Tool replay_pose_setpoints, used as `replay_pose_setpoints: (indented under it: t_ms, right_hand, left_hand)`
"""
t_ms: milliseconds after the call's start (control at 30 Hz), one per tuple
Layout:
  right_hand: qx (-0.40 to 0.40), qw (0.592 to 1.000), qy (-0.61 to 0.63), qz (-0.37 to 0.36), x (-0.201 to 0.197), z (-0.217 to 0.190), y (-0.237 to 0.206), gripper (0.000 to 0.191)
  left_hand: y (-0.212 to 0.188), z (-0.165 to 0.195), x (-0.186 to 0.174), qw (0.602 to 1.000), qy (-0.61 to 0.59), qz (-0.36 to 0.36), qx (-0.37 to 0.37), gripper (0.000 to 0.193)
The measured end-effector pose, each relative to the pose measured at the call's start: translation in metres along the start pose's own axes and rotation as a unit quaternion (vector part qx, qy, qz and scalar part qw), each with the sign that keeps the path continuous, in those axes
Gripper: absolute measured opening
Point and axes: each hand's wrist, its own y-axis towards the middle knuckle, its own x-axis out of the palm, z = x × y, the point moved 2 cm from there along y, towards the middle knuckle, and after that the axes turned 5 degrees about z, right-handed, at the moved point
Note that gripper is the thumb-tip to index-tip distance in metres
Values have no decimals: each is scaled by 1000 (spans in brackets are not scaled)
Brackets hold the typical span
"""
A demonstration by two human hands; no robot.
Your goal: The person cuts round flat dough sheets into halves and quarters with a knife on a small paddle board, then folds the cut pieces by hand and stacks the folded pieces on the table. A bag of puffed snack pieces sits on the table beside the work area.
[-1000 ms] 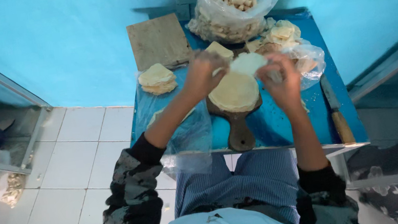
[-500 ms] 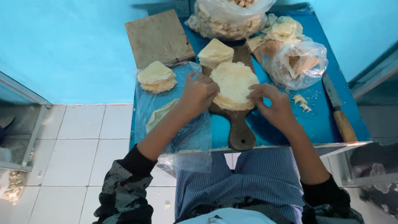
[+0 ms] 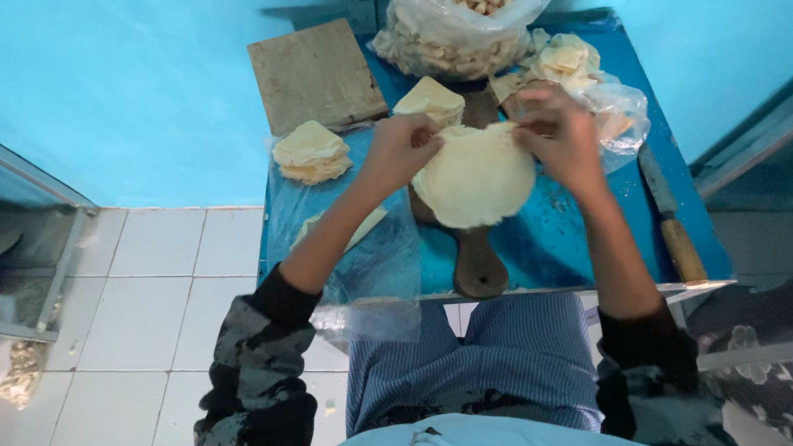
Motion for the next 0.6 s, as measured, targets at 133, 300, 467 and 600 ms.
replay_pose_setpoints:
  t_ms: [133, 300, 467, 600]
  right_hand:
    - [-15, 997, -69, -13, 24, 35, 14, 50]
    - [-23, 994, -102, 31, 28, 46, 16, 48]
    - [-31, 986, -153, 52, 36, 48, 13, 28]
    - [-170, 970, -161, 60, 40, 35, 1, 32]
  left_hand:
    - [8, -14, 17, 996, 66, -26, -46, 14]
    - [10, -14, 18, 996, 75, 6, -40, 10]
    - [8, -11, 14, 997, 67, 19, -17, 13]
    - [6, -12, 4, 985, 152, 82, 23, 17]
